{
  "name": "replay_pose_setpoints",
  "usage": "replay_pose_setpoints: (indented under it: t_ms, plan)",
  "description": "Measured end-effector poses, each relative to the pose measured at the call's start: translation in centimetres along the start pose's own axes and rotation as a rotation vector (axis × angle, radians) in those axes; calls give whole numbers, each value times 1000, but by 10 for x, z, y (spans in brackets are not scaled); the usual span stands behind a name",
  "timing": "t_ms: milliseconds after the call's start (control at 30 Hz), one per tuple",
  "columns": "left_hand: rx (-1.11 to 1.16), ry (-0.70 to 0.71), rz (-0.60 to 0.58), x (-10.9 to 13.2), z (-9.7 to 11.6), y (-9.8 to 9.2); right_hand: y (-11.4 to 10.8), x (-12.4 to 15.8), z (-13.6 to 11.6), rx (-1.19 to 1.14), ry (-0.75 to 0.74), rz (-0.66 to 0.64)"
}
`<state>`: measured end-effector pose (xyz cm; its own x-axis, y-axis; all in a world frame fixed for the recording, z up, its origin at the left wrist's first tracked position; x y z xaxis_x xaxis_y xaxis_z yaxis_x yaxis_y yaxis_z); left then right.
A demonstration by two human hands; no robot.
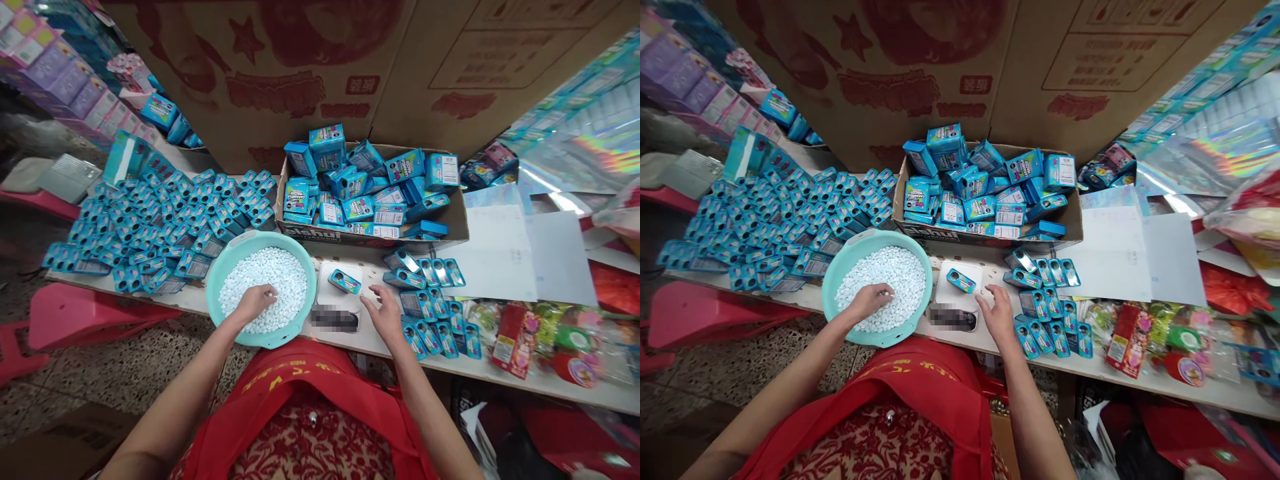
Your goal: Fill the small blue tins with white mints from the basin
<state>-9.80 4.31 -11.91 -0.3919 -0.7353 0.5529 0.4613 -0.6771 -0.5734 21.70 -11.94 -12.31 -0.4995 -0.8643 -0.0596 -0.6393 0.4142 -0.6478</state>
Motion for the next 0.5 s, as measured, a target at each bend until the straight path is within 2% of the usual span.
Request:
replay_pose_setpoints:
  t_ms: [67,133,267,333,400,500]
  plan:
    - [289,-94,-13,-4,-6,-1,-13,-2,2,5,16,34]
    - [470,-138,2,-8,-7,-2,-26,-5,5,13,27,78]
    - [507,-128,57,-16,7,-7,-49,-12,9,38,28,163]
    - [456,-108,68,-20,25,-7,-56,-14,11,50,15,184]
    - [404,-34,42,-24,53,-1,-62,-17,14,74,0,209]
    - [215,232,2,-28,110,17,-69,-24,20,171,-24,252]
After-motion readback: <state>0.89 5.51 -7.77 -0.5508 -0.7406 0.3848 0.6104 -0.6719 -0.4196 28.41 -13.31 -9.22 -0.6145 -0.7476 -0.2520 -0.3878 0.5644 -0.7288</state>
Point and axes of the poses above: each hand's wrist, its own x-axis away from the middle knuckle, its own y-axis out of the palm, z = x × y, the point moved 5 cm from there along -x, towards the middle knuckle, and after that the axes turned 1 degree about -y, right-handed, at the moved point
